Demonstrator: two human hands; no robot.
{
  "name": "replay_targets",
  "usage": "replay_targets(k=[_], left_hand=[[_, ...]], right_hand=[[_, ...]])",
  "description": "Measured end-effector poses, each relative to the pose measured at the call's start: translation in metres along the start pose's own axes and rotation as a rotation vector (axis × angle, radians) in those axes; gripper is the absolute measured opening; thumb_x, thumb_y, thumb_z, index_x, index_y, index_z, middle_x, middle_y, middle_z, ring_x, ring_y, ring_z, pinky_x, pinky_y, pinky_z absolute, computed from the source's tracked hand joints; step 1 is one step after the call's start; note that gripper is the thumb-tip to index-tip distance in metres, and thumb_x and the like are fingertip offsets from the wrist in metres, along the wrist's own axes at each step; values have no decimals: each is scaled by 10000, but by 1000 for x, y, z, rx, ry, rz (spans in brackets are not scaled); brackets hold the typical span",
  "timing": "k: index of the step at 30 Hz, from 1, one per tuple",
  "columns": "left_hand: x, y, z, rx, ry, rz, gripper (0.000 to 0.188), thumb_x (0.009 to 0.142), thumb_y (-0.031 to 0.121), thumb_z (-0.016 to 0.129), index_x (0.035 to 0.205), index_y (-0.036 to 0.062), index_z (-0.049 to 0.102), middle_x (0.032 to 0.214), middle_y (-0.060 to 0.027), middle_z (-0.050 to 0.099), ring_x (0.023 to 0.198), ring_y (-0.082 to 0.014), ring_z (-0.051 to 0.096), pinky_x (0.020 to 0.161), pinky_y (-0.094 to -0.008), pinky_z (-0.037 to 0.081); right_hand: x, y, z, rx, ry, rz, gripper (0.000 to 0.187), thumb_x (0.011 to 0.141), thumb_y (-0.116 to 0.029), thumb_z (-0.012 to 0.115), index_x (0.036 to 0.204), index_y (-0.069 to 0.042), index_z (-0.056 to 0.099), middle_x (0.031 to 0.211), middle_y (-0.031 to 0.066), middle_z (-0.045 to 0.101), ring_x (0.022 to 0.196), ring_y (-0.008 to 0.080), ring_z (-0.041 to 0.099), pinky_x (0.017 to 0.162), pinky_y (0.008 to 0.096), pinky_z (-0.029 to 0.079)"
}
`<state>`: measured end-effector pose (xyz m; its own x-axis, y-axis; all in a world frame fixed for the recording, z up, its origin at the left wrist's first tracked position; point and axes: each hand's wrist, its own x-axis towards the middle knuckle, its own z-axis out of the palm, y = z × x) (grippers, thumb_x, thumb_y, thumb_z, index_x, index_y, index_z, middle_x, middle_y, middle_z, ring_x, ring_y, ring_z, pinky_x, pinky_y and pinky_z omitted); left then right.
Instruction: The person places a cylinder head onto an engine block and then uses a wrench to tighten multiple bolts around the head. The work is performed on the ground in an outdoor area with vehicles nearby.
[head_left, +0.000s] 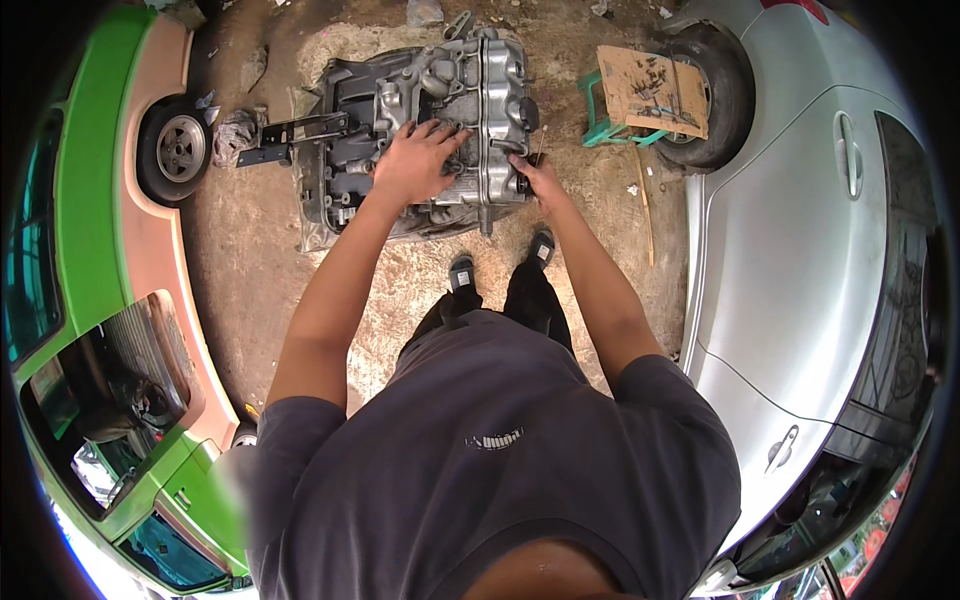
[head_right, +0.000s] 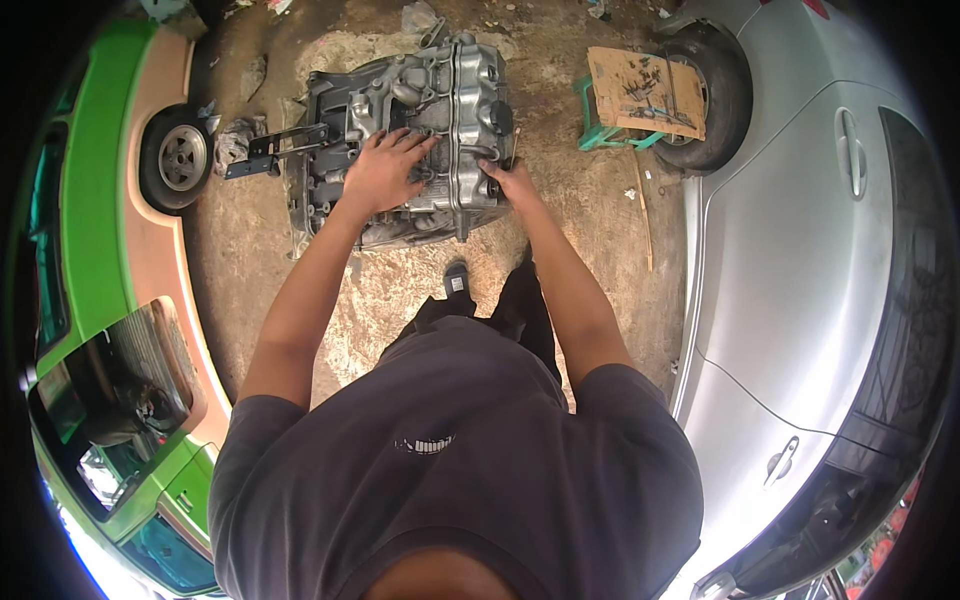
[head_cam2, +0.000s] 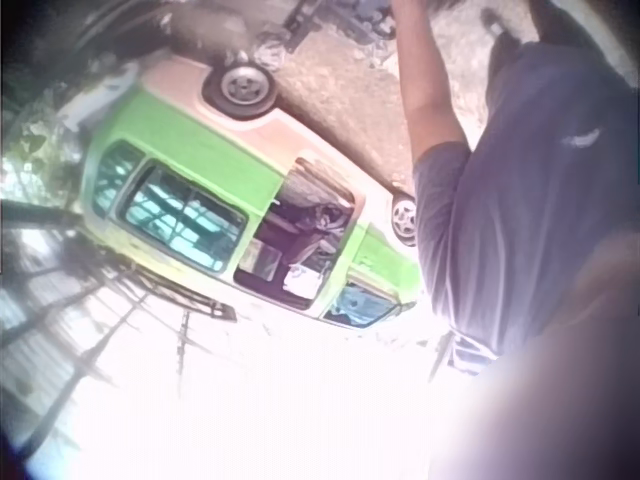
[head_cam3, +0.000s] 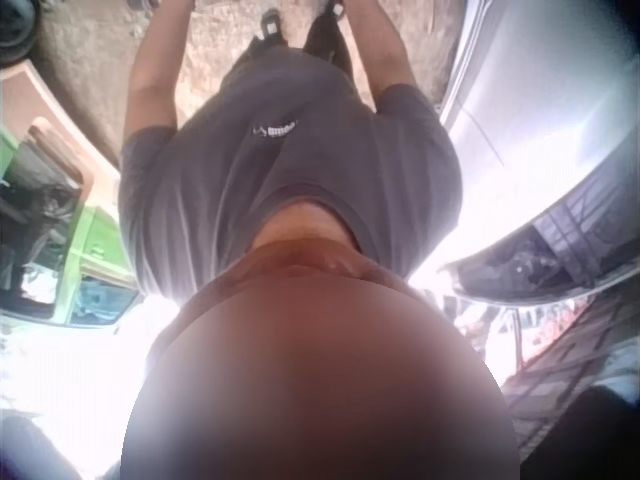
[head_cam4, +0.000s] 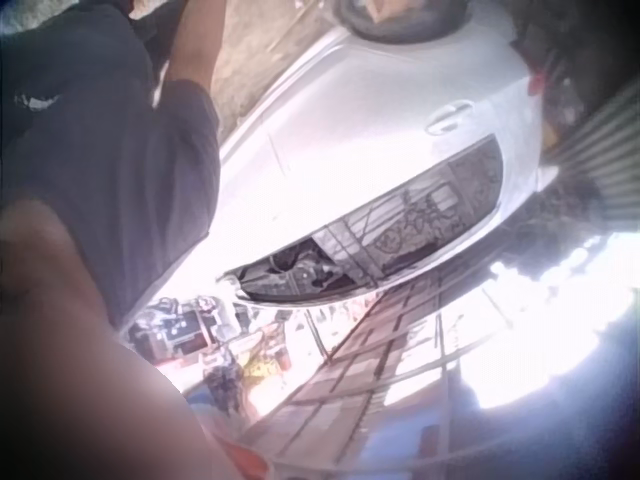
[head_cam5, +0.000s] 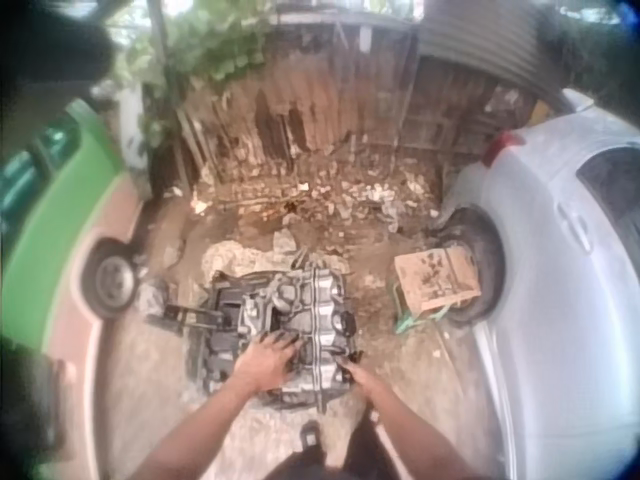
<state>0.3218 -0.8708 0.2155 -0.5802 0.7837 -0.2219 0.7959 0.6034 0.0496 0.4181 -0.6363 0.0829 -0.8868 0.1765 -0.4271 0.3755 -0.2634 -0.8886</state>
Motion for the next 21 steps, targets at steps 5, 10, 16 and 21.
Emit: replay_targets(k=[5,10,16,21], left_hand=[[-1,-1,-3,-96,78,3,736,824,374,626,1494,194,381,1480,-84,462,1403,-274,371,1170,-472,259],[0,-1,-2,-173,155,-31,719,809,377,616,1471,177,417,1452,-91,486,1385,-286,387,1157,-457,276],[1,-1,-1,-215,227,-124,690,822,409,607,1452,176,448,1434,-94,502,1367,-293,402,1155,-438,279],[2,1,-2,-208,229,-127,682,808,366,619,1443,176,458,1397,-94,535,1337,-293,435,1135,-444,305]], right_hand=[[19,8,-13,-21,260,79,1074,689,-638,803,1377,84,404,1266,220,582,1117,307,597,942,371,477],[56,-24,-21,-91,274,-56,1292,644,-720,781,1421,177,269,1345,366,463,1243,395,509,1031,483,409],[99,-27,-27,335,141,244,1164,667,-661,804,1420,112,368,1384,250,504,1253,365,507,1025,466,421],[123,-12,-26,316,60,246,1056,712,-575,812,1452,35,371,1421,197,486,1275,313,497,1073,467,369]])
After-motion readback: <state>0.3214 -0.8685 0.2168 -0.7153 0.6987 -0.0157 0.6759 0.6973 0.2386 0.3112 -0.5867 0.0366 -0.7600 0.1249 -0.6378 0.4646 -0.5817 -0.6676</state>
